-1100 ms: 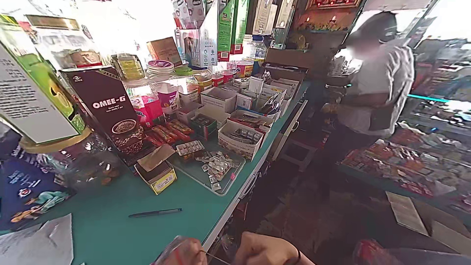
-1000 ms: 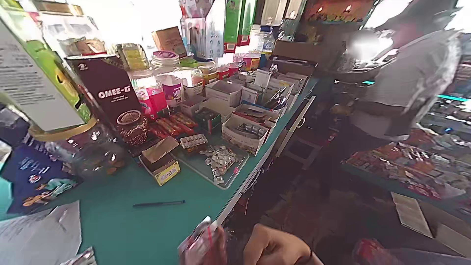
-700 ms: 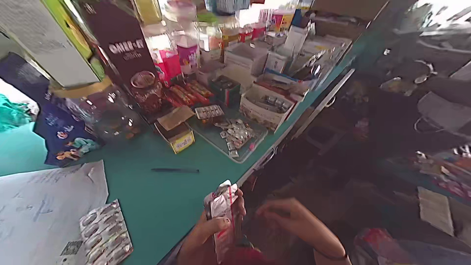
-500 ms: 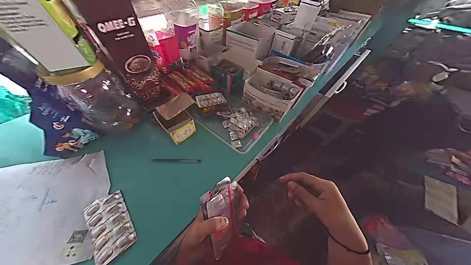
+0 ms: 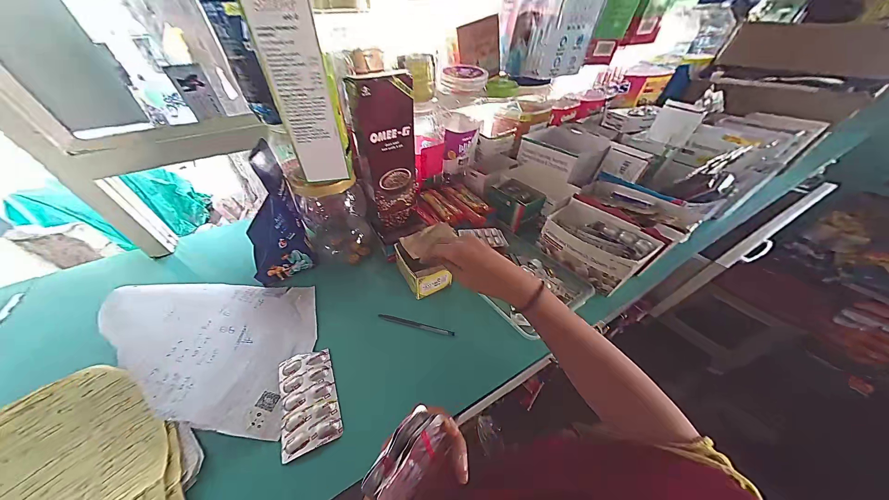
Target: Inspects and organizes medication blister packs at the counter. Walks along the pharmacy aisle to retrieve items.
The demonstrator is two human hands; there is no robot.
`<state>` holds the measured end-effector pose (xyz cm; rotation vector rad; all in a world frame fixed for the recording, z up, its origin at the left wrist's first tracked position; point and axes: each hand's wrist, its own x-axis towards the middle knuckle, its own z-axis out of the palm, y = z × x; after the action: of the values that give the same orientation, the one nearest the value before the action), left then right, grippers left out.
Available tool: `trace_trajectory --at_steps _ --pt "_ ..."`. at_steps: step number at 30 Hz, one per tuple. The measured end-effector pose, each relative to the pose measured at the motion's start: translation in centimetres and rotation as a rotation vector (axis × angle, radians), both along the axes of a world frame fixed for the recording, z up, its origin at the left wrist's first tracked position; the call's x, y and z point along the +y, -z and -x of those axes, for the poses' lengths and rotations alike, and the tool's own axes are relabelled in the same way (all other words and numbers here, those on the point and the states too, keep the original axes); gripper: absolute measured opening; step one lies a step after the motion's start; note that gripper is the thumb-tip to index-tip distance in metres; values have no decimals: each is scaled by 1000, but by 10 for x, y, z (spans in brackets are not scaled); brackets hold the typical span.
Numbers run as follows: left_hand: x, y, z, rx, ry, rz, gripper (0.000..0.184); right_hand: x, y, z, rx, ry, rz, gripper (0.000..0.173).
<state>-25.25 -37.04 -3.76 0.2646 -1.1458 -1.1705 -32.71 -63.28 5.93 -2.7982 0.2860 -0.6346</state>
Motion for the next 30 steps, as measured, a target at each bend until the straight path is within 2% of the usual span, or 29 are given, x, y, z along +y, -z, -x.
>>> trace_trajectory --at_steps 2,4,8,11,14,18,24,27,30 --pt "8 5 -6 19 -57 23 51 -15 -12 -31 328 30 -37 27" --pt "13 19 -12 69 -119 11 56 -29 -10 -59 512 62 -21 25" --pt "19 23 -16 82 -206 34 56 -34 -5 -89 619 115 86 22" --pt "24 22 -18 83 -228 23 54 -22 -10 -94 646 227 73 25" --pt "33 23 -22 88 -217 -40 51 -30 -8 -88 530 258 7 19" --pt "21 27 -22 62 -188 10 54 -39 -20 -67 387 269 -107 15" --pt "11 18 -11 75 -128 25 56 -27 -24 -44 179 375 -133 16" --pt "9 17 -8 13 -191 28 62 -9 -13 -18 -33 221 -104 14" --pt "11 6 -10 -157 -386 18 85 36 -12 17 -210 -38 -193 19"
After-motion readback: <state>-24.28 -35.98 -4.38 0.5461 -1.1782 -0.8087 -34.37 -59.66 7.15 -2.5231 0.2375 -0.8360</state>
